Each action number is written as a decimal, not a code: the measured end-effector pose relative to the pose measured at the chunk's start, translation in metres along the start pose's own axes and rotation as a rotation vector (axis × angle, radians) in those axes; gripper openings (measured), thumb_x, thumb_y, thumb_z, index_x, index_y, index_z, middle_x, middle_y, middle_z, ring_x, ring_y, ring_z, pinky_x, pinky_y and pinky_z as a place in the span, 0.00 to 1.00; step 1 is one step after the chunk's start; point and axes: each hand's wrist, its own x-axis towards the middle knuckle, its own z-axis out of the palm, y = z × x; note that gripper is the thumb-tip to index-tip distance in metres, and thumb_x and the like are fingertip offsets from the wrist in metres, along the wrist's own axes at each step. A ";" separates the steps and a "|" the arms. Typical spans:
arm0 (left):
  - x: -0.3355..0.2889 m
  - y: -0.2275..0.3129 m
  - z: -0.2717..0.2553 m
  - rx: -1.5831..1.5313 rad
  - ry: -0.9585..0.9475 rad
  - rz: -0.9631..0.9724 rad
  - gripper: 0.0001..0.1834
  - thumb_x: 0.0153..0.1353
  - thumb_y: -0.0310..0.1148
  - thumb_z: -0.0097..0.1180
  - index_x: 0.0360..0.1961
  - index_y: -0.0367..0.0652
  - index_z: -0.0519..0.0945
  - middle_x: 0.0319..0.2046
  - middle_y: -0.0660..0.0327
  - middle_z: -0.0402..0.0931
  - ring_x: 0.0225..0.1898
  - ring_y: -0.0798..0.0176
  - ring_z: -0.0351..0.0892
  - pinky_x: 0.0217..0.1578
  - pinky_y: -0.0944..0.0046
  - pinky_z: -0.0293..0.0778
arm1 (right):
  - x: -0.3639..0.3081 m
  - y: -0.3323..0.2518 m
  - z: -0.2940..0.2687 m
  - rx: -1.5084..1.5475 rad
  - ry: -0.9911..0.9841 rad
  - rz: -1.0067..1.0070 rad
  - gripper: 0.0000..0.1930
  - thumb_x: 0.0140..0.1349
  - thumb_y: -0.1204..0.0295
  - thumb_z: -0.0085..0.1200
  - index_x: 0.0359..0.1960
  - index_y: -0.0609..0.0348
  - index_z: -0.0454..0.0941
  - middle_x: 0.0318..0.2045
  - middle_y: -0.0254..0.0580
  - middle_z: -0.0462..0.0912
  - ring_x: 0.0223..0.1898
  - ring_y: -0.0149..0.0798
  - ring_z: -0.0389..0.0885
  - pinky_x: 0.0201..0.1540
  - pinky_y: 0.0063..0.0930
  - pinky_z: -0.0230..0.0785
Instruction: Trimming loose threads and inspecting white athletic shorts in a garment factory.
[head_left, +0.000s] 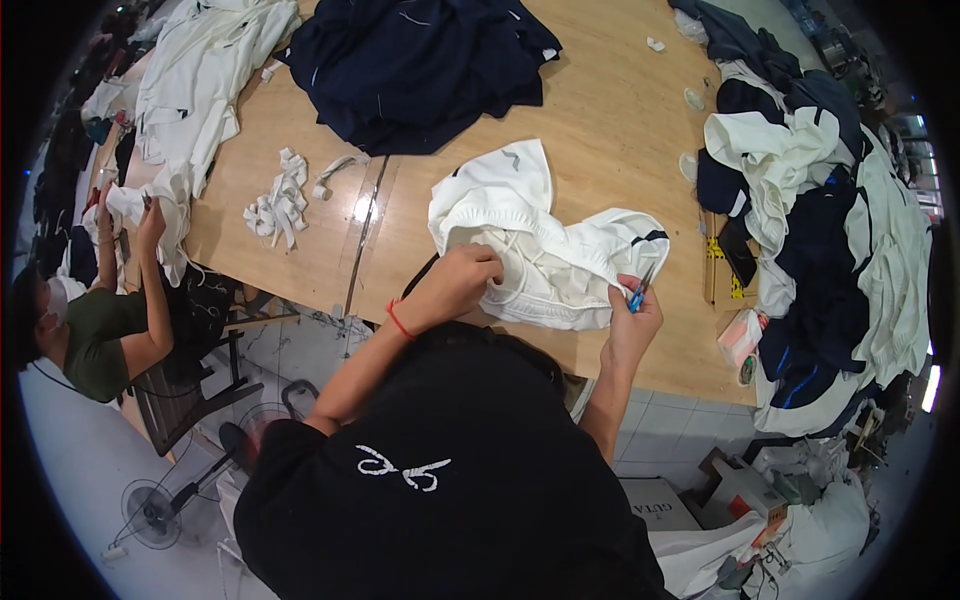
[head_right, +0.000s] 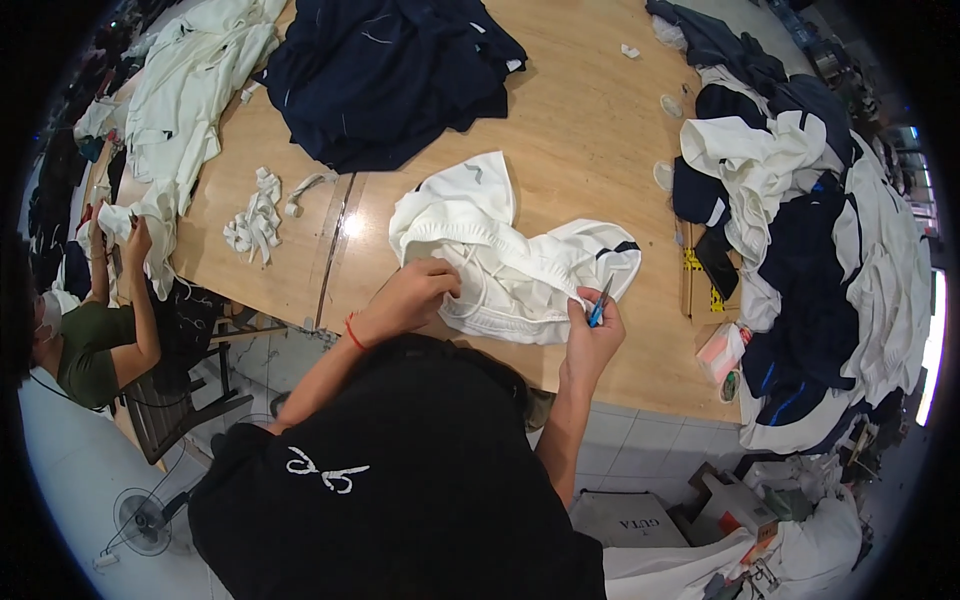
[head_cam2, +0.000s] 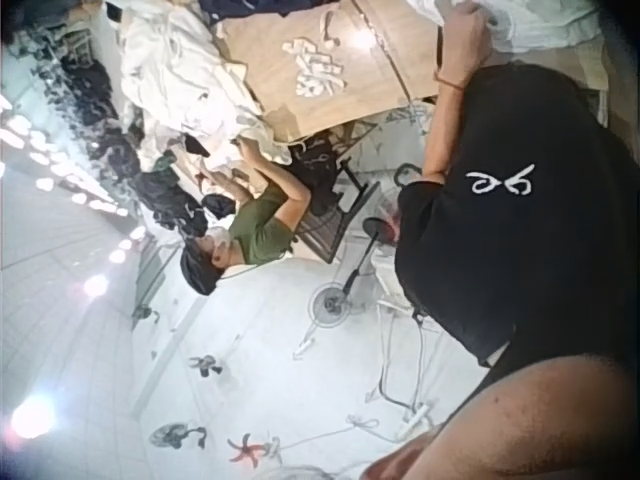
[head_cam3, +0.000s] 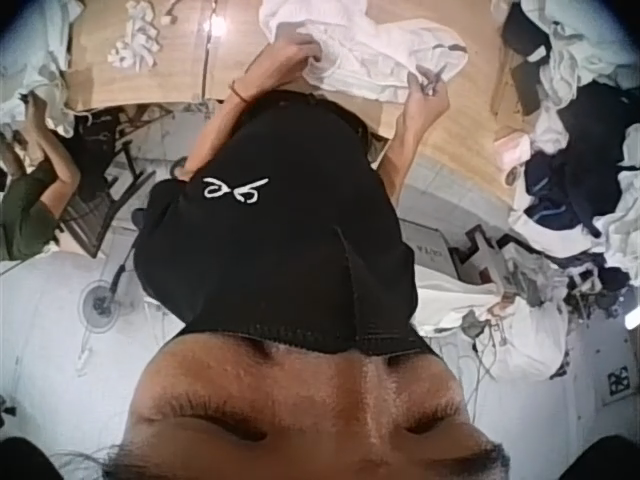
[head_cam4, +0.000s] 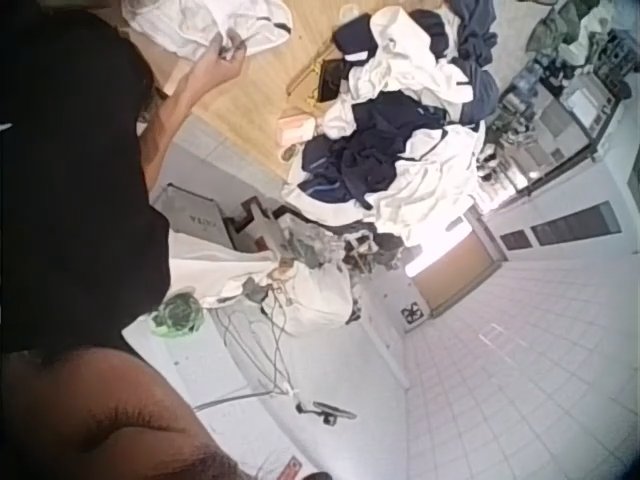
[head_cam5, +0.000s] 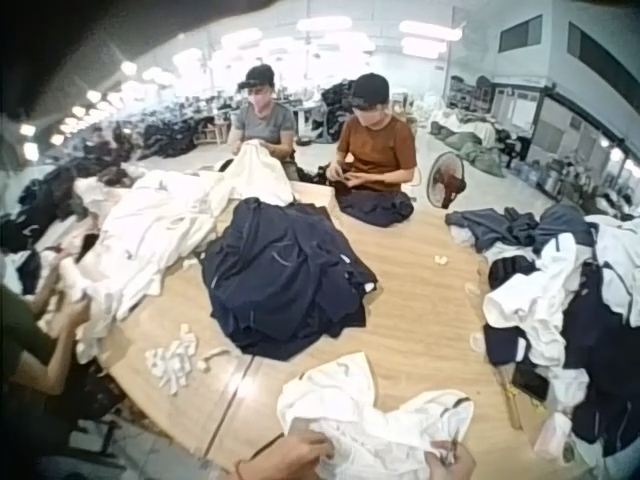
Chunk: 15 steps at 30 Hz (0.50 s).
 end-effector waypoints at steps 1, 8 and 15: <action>-0.004 0.005 -0.003 -0.091 0.151 -0.026 0.09 0.55 0.15 0.59 0.35 0.38 0.82 0.35 0.55 0.81 0.37 0.50 0.84 0.38 0.57 0.79 | -0.003 -0.003 0.001 0.025 0.005 -0.016 0.10 0.60 0.86 0.66 0.43 0.64 0.86 0.33 0.26 0.81 0.32 0.20 0.72 0.35 0.16 0.63; -0.022 -0.034 -0.043 0.177 0.399 -0.354 0.21 0.55 0.31 0.70 0.49 0.42 0.80 0.45 0.47 0.79 0.49 0.40 0.80 0.51 0.47 0.76 | 0.016 0.012 0.004 0.002 0.036 -0.088 0.11 0.59 0.83 0.64 0.44 0.62 0.86 0.32 0.29 0.81 0.30 0.22 0.72 0.32 0.19 0.62; -0.010 -0.061 -0.007 0.188 0.338 -0.468 0.19 0.50 0.20 0.60 0.46 0.40 0.78 0.44 0.45 0.79 0.45 0.36 0.81 0.45 0.43 0.78 | 0.045 0.043 0.013 -0.495 -0.004 -0.485 0.16 0.57 0.85 0.65 0.48 0.72 0.82 0.46 0.49 0.86 0.46 0.46 0.84 0.55 0.38 0.76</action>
